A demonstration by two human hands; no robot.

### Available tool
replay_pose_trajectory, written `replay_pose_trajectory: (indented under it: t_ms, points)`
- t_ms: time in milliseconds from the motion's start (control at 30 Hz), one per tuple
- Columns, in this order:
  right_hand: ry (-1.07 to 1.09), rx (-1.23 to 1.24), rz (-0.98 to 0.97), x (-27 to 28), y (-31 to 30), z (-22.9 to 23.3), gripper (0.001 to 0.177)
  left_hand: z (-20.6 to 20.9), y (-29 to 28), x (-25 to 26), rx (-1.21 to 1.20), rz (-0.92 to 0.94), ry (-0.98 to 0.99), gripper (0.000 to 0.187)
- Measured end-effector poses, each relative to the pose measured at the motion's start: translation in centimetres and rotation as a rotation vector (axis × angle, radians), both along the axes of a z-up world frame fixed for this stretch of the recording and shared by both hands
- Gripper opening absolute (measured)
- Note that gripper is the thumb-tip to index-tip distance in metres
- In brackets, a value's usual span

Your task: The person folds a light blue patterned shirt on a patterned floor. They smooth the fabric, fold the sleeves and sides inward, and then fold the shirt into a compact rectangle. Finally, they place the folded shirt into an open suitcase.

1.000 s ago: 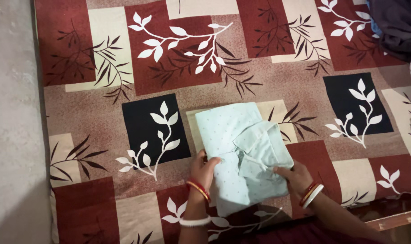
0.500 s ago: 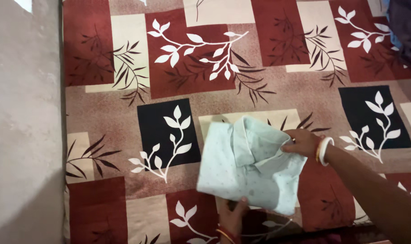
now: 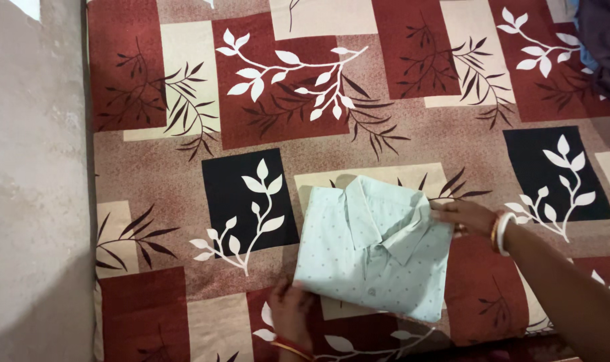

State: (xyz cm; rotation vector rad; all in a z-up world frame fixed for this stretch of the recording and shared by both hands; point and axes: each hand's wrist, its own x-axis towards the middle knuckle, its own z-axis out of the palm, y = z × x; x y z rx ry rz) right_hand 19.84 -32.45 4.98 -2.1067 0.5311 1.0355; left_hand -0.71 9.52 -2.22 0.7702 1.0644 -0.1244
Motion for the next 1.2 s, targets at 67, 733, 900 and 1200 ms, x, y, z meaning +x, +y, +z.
replay_pose_trajectory:
  t_ms: [67,733,900,1200]
  points:
    - [-0.012,0.107,-0.067,-1.9,-1.5,-0.1,0.061,0.1,1.8,1.0,0.063,-0.057,0.007,0.061]
    - [-0.164,0.516,-0.51,-12.7,3.8,-2.4,0.065,-1.1,0.9,12.5,0.489,-0.934,-0.286,0.054]
    - [-0.296,0.393,-0.441,-12.9,4.3,-1.4,0.063,0.7,0.2,9.7,0.479,-0.74,-0.496,0.047]
    - [-0.413,0.197,-0.261,-14.5,6.3,7.8,0.053,11.2,1.5,3.5,0.401,-0.58,-0.472,0.035]
